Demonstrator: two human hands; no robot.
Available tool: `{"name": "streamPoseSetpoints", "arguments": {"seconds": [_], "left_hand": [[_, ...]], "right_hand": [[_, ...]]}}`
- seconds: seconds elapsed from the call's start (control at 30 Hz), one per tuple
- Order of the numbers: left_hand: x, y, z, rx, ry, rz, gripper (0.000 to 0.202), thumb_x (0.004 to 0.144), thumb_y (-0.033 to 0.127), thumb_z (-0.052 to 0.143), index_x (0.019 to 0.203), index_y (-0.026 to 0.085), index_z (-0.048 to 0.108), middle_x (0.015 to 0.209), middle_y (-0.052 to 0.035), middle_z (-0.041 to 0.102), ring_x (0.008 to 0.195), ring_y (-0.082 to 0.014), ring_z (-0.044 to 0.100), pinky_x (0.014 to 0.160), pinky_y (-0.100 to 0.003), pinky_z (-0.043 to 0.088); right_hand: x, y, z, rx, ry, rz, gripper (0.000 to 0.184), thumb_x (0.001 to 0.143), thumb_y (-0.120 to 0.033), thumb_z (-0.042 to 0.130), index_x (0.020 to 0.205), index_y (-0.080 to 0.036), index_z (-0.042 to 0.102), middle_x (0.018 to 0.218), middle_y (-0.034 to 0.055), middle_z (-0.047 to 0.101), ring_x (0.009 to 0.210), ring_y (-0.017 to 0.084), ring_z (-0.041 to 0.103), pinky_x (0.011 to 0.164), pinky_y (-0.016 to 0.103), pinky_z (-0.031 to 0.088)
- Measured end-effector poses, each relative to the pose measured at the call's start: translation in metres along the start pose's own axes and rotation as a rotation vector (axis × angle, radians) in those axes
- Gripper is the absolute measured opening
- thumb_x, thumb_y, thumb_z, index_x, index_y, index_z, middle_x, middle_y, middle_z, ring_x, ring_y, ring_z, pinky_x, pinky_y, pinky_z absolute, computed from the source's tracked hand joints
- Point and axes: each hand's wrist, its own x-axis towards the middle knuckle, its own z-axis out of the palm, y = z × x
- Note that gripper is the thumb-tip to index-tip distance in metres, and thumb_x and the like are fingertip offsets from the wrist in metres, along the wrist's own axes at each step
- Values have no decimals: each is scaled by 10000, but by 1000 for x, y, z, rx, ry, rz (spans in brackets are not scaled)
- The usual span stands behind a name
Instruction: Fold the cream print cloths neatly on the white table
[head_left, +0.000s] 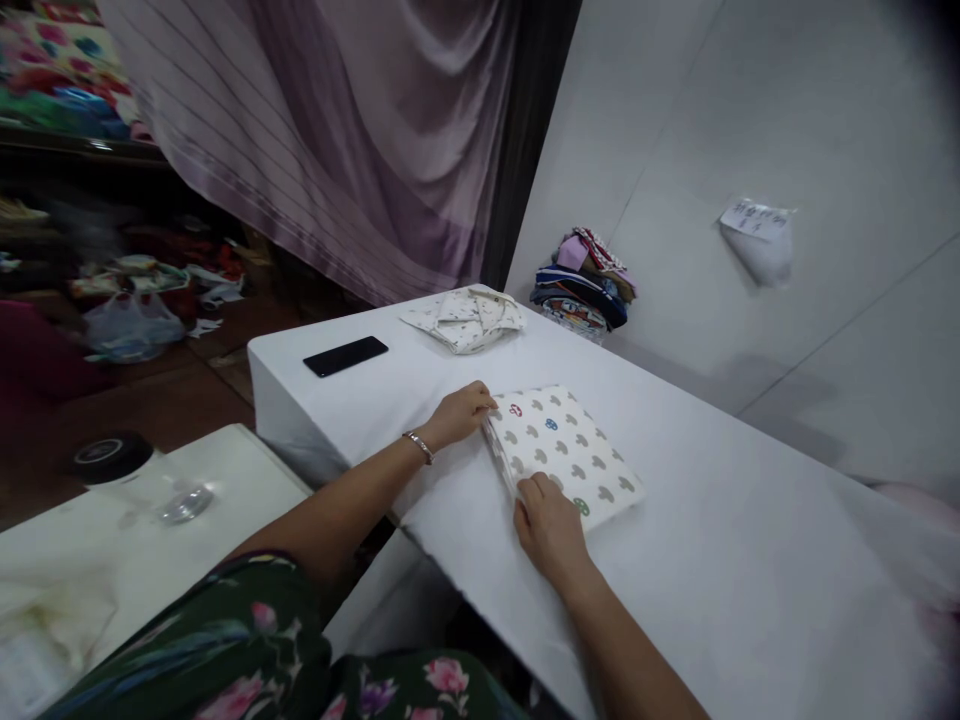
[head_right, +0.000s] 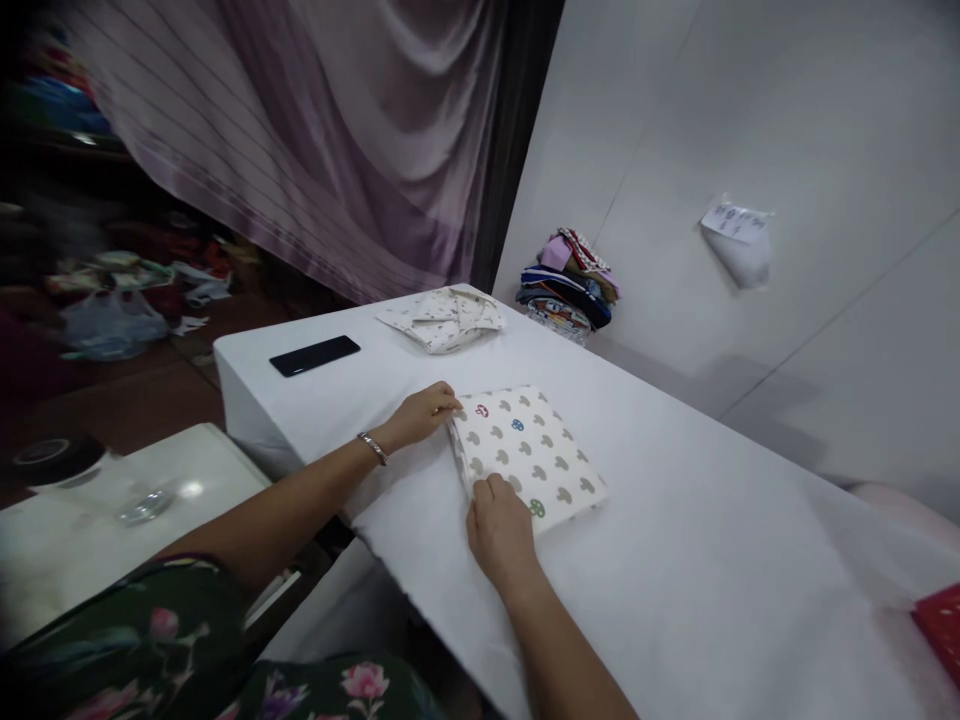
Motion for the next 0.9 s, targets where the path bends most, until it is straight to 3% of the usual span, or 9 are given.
{"name": "streamPoseSetpoints", "arguments": {"seconds": [0.17, 0.37, 0.6, 0.77, 0.9], "left_hand": [[-7, 1, -11, 57, -147, 143, 280, 859, 203, 429, 990, 281, 664, 1020, -4, 569, 847, -125, 554, 723, -226, 397], [-1, 6, -10, 80, -235, 132, 240, 842, 190, 448, 909, 268, 665, 1039, -16, 583, 854, -147, 545, 717, -233, 367], [-7, 3, -14, 75, -183, 147, 255, 852, 195, 426, 968, 252, 646, 1053, -28, 589, 911, -163, 538, 728, -224, 358], [-19, 1, -8, 15, -169, 78, 253, 850, 219, 422, 951, 259, 651, 1054, -12, 601, 865, -149, 555, 732, -219, 367], [-22, 1, -7, -28, -188, 19, 244, 822, 216, 459, 979, 264, 640, 1158, -9, 577, 973, -164, 541, 815, -233, 376]], "right_hand": [[1, 1, 1, 12, -8, 7, 66, 830, -148, 448, 812, -197, 490, 845, 36, 521, 791, 172, 467, 604, 253, 321], [0, 2, 4, 19, -7, 11, 72, 826, -150, 446, 826, -197, 500, 855, 38, 523, 798, 174, 471, 600, 254, 324], [0, 1, 1, 23, -7, 11, 76, 829, -148, 442, 819, -197, 498, 854, 40, 528, 797, 173, 478, 612, 251, 332], [2, 0, -1, 27, -29, 17, 56, 827, -159, 456, 827, -198, 496, 870, 40, 529, 800, 173, 478, 605, 251, 335], [2, 1, 0, 18, -16, 12, 56, 826, -159, 461, 830, -200, 498, 858, 39, 521, 803, 173, 475, 606, 248, 342]]}}
